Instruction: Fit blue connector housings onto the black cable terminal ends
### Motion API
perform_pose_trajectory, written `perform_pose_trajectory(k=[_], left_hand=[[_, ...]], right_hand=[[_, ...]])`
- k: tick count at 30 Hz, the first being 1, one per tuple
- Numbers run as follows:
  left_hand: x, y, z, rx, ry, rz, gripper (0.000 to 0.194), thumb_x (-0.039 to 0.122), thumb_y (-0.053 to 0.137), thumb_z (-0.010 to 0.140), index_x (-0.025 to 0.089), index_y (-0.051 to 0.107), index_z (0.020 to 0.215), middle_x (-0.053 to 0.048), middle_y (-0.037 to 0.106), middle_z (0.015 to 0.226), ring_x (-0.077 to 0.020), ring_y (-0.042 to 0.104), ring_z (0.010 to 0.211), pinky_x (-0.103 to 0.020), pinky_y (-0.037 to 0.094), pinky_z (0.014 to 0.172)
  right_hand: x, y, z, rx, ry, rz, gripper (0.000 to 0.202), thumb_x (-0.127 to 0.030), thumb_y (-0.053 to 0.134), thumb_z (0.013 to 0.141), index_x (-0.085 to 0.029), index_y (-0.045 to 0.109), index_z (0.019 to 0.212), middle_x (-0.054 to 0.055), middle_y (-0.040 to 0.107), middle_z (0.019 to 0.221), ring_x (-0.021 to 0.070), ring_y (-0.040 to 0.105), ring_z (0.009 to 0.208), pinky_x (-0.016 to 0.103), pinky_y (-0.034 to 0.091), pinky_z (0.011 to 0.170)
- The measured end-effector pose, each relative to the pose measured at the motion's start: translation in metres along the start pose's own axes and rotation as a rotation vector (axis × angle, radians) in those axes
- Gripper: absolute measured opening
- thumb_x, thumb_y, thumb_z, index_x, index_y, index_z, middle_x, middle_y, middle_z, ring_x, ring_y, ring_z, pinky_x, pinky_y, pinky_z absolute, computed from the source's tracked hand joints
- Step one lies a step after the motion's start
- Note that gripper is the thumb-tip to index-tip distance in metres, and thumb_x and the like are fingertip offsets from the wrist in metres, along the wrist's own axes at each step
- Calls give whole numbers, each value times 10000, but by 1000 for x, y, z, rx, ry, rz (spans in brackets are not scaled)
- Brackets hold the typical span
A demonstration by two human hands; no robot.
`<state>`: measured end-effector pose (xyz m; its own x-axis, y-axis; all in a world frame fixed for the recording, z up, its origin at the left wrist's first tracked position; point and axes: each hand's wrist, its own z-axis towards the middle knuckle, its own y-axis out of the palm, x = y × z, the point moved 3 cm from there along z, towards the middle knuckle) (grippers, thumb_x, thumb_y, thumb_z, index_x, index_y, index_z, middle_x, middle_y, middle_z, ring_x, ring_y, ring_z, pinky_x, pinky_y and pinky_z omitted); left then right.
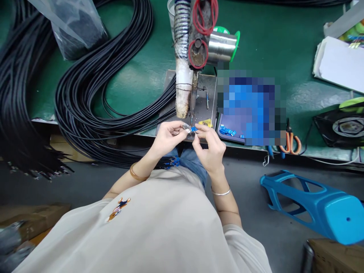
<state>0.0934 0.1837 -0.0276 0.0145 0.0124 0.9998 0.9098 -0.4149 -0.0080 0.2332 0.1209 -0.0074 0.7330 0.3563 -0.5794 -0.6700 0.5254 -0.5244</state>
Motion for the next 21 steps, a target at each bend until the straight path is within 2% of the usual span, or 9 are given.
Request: perform_pose_trajectory(k=[7,11,16,18,21], left_hand=[[0,1,2,-54,-29,-46,117,220,634,790,126,619,722,40,499,583,-48,403,515,-195,313,512],[2,2,2,-102,-63,-151,131,230,669,775,124,614,722,54,495,567,-37,397,493,-190,293,491],[9,1,-9,-244,-157,-179,265,346,653,855,133,575,716,39,508,544,-45,409,486,-193,326,510],[13,-2,-17,-208,-123,-71,248,356,657,867,135,593,774,18,560,601,-58,447,524,-198,358,537],[19,-4,-31,-14,81,197,186,327,702,846,150,644,839,-4,628,706,-82,501,599,-211,391,586]], right_hand=[[0,-1,-2,-44,-20,0,111,-137,616,864,-231,576,822,63,760,1083,187,754,905,343,629,804],[3,-2,-5,-67,-62,5,113,-118,621,876,-224,589,893,69,762,1084,185,747,976,309,610,830],[6,-5,-8,-156,-181,-15,128,-129,586,917,-225,592,1002,73,764,1086,173,748,968,276,587,786],[6,-9,-8,-130,-174,24,129,-135,606,907,-227,594,996,51,770,1007,162,750,916,269,585,783],[7,-16,-6,-56,-2,93,70,-187,636,900,-227,596,943,7,742,877,147,742,804,261,588,751]])
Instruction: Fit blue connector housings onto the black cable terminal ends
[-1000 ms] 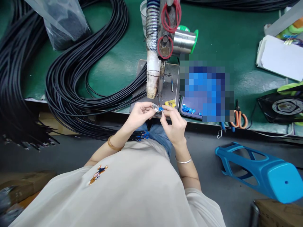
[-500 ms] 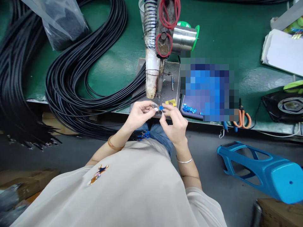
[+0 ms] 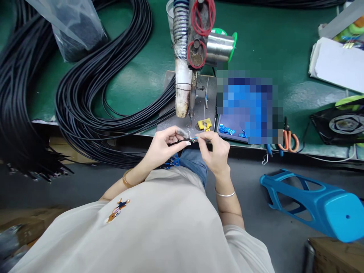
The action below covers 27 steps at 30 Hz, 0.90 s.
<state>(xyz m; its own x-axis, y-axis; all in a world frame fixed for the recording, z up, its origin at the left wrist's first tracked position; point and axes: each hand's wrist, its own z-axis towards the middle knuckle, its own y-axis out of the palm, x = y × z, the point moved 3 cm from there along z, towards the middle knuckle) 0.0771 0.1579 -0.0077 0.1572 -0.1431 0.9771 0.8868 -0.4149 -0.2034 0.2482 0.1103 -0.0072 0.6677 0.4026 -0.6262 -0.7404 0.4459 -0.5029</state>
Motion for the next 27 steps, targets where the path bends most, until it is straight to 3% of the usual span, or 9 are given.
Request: perform_pose_trajectory(k=[2,4,6,8,10,13,16,20,27], left_hand=[[5,2,-8,71,164,136,143,292,679,867,157,680,820,-32,681,757,-106,559,654,-231,433,654],[6,5,-12,51,255,154,153,263,631,896,155,704,817,-49,708,760,-119,596,668,-240,460,686],[2,6,-12,-23,202,65,197,274,599,917,143,710,821,-40,695,699,-102,575,602,-220,450,625],[-3,5,-9,-82,57,-80,256,324,589,927,123,709,822,-18,651,608,-71,493,499,-198,396,524],[-8,3,-7,-110,-69,-228,304,385,617,909,101,711,852,-8,621,558,-55,436,450,-190,353,472],[-11,-1,-4,-115,-140,-334,363,449,674,860,87,704,876,1,587,523,-53,429,446,-189,344,466],[-11,-2,-3,-127,-138,-331,378,474,689,845,97,686,809,11,544,517,-57,436,467,-193,344,478],[-13,0,-3,-125,-127,-311,365,463,674,858,100,696,820,31,468,539,-47,356,472,-202,264,450],[-16,2,-1,-88,-98,-320,263,355,664,856,96,701,844,19,524,649,-50,387,562,-187,309,518]], right_hand=[[4,-1,2,20,187,99,74,-256,642,906,-227,578,883,-28,689,775,129,716,682,244,588,666],[8,3,4,-48,334,267,151,-320,642,908,-229,543,839,-57,633,682,114,676,565,224,568,559],[10,9,5,-151,403,397,193,-357,644,906,-230,519,830,-71,614,634,110,656,511,216,556,512],[9,11,5,-151,424,378,194,-369,638,912,-228,521,849,-68,630,648,104,651,510,213,559,525],[6,7,2,-29,408,262,155,-354,612,932,-227,535,887,-63,642,680,88,638,515,197,542,530],[-6,-2,-2,130,303,101,90,-317,574,955,-230,593,938,-72,605,630,70,577,473,178,449,458],[-17,-6,-2,56,178,-38,126,-288,605,936,-235,694,1008,-46,670,665,70,560,467,195,428,454],[-25,0,2,-121,8,-90,179,-239,611,929,-234,748,1043,12,786,870,110,700,636,218,553,624],[-20,7,-1,-102,-24,-86,209,-199,615,924,-230,749,1081,23,797,908,126,734,695,224,568,646]])
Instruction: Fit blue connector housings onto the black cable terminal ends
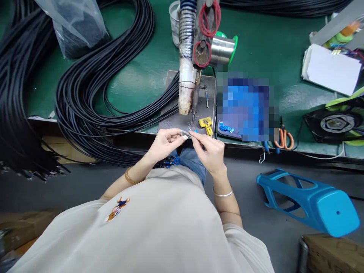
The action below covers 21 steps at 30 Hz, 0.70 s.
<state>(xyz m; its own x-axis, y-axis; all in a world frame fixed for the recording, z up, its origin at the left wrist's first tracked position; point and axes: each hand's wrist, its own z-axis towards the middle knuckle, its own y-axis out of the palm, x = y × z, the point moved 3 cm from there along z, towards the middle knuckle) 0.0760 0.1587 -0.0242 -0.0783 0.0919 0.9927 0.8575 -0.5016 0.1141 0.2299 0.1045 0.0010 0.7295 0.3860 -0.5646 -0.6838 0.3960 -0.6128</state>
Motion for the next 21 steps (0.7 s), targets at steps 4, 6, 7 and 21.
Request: perform_pose_trajectory(k=[4,6,7,21], left_hand=[[0,1,2,24,15,-47,178,284,670,832,107,692,835,29,538,656,-47,412,575,-173,344,550],[-1,1,3,32,14,-48,162,273,674,825,112,690,823,36,532,643,-45,407,566,-170,353,554],[-2,1,3,36,13,-43,158,271,675,823,114,691,819,36,533,641,-45,406,564,-170,356,555],[-6,1,4,20,29,54,167,261,649,841,104,694,805,12,609,695,-56,485,607,-171,385,586]], right_hand=[[2,0,-2,-23,32,3,231,-221,605,932,-236,749,1112,25,793,867,127,713,642,235,544,598],[3,1,-3,-32,75,18,236,-245,598,937,-238,750,1117,15,779,796,112,659,553,237,519,547],[4,1,-4,-30,99,33,235,-257,597,937,-237,754,1112,10,771,767,104,627,517,236,505,524],[16,0,-8,22,335,122,269,-374,585,934,-216,769,1049,13,726,736,72,470,462,238,393,475]])
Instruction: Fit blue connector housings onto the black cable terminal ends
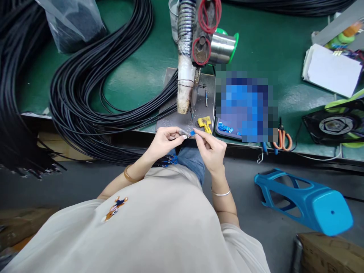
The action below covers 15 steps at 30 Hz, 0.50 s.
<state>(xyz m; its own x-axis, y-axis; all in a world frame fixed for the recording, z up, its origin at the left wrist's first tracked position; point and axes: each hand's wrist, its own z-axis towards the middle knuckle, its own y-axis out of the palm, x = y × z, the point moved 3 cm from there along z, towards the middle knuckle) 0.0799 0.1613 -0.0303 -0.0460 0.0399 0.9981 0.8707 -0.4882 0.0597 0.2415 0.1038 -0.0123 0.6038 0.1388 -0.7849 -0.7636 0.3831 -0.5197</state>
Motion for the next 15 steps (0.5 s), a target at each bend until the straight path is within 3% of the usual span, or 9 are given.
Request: perform_pose_trajectory(k=[4,8,10,13,15], left_hand=[[1,0,-2,17,61,132,174,249,633,868,105,730,878,-11,677,734,-82,573,647,-183,428,614],[7,3,-6,105,319,376,177,201,613,888,120,758,949,-73,769,914,-129,684,784,-214,506,742],[8,5,-8,144,389,440,176,184,608,884,116,758,946,-77,768,886,-122,672,736,-210,505,712],[4,6,-8,146,286,402,212,195,610,869,89,737,1000,-24,688,682,-80,544,547,-186,432,555],[2,6,-7,118,200,367,208,205,596,873,85,729,978,1,626,628,-69,486,524,-184,395,533]], right_hand=[[1,0,4,-9,-7,-46,225,-355,610,924,-195,750,998,-3,674,706,72,477,518,229,410,544],[5,3,9,-92,119,30,258,-372,621,914,-178,640,745,-60,498,574,53,395,505,212,330,516],[7,4,9,-129,173,74,296,-394,613,918,-180,603,714,-67,471,567,52,388,503,214,318,513],[8,-1,6,7,202,102,302,-445,592,927,-185,633,779,-52,536,606,66,437,508,224,349,523],[7,-6,3,101,191,103,312,-469,587,928,-188,655,810,-44,558,603,77,460,505,233,359,520]])
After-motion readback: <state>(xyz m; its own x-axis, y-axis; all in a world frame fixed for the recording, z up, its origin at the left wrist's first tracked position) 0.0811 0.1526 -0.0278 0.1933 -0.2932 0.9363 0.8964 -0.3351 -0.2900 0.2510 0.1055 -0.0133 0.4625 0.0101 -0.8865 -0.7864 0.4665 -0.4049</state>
